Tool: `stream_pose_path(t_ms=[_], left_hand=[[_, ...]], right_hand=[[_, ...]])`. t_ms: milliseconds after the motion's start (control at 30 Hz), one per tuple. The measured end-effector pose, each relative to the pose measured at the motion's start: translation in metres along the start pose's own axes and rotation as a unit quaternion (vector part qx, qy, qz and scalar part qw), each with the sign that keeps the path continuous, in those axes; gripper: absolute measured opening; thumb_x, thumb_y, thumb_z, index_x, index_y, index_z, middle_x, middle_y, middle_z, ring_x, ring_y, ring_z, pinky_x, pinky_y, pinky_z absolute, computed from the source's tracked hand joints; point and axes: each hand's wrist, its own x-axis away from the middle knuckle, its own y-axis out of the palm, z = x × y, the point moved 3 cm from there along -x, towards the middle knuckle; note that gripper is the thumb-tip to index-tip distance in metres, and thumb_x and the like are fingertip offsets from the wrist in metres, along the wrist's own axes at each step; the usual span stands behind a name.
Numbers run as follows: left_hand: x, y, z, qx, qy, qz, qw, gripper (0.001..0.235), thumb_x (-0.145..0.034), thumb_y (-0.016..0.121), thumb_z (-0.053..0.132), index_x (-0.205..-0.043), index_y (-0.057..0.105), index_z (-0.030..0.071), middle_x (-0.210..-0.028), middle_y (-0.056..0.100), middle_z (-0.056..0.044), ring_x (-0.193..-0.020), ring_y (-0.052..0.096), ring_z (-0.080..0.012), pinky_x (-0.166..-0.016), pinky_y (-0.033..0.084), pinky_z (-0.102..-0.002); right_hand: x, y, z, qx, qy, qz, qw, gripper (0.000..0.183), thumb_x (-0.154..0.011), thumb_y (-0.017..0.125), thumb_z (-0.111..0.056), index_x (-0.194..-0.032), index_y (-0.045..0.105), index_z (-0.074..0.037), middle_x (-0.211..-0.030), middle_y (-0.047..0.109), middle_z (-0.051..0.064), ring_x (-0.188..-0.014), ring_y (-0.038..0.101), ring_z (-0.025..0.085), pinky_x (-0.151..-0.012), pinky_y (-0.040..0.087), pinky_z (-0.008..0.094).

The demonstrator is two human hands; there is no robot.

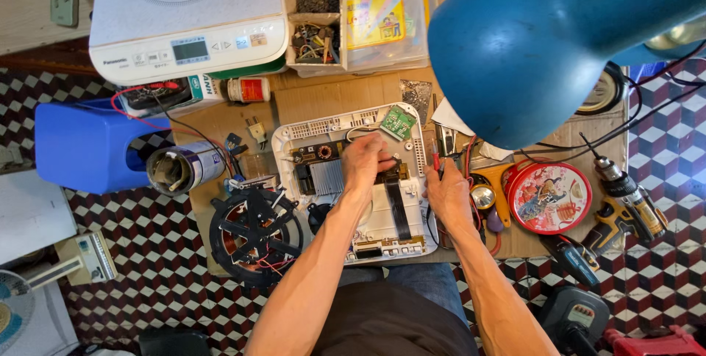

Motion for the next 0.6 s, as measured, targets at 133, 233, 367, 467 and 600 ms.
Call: stream_pose_path(t_ms=[133, 233, 367, 467, 600], left_hand=[[-0.014, 0.019, -0.027, 0.049, -0.052, -0.014, 0.997, 0.038, -0.097, 0.065, 0.022, -0.125, 0.065, -0.004, -0.101, 0.071, -0.011, -0.071, 0.069, -0.0162, -0.059, 0.061, -0.028], [-0.022, 0.027, -0.035, 0.106, -0.082, -0.004, 0.991, 0.034, -0.097, 0.067, 0.022, -0.122, 0.066, -0.001, -0.101, 0.07, -0.012, -0.071, 0.069, -0.0151, -0.058, 0.059, -0.026], [-0.027, 0.028, -0.04, 0.142, -0.094, 0.004, 0.985, 0.033, -0.096, 0.071, 0.022, -0.118, 0.068, -0.003, -0.098, 0.072, -0.013, -0.065, 0.063, -0.0124, -0.053, 0.054, -0.023], [-0.029, 0.026, -0.042, 0.161, -0.096, -0.018, 0.982, 0.035, -0.097, 0.071, 0.023, -0.118, 0.068, -0.004, -0.096, 0.074, -0.012, -0.062, 0.061, -0.0108, -0.052, 0.054, -0.023], [-0.03, 0.028, -0.045, 0.144, -0.097, 0.017, 0.985, 0.035, -0.096, 0.07, 0.023, -0.124, 0.065, 0.004, -0.094, 0.07, -0.006, -0.064, 0.063, -0.0095, -0.053, 0.055, -0.023]], right_hand=[[0.0, -0.001, -0.002, 0.001, 0.006, -0.011, 1.0, 0.028, -0.097, 0.062, -0.025, -0.099, 0.058, 0.003, -0.073, 0.07, 0.016, -0.058, 0.071, 0.024, -0.055, 0.054, 0.039], [-0.002, 0.0, -0.002, -0.009, 0.019, -0.011, 1.0, 0.026, -0.096, 0.062, -0.025, -0.099, 0.06, 0.002, -0.073, 0.069, 0.014, -0.058, 0.071, 0.023, -0.054, 0.054, 0.038], [-0.002, 0.0, -0.003, -0.003, 0.007, -0.016, 1.0, 0.028, -0.097, 0.062, -0.024, -0.099, 0.059, 0.004, -0.073, 0.069, 0.015, -0.057, 0.07, 0.023, -0.054, 0.054, 0.038], [0.0, -0.001, -0.004, -0.002, 0.007, -0.015, 1.0, 0.028, -0.097, 0.062, -0.024, -0.098, 0.059, 0.004, -0.073, 0.069, 0.015, -0.058, 0.071, 0.023, -0.054, 0.054, 0.038], [0.001, -0.002, -0.005, 0.007, 0.011, -0.014, 1.0, 0.029, -0.097, 0.062, -0.024, -0.098, 0.059, 0.005, -0.073, 0.069, 0.016, -0.059, 0.071, 0.023, -0.054, 0.054, 0.038]])
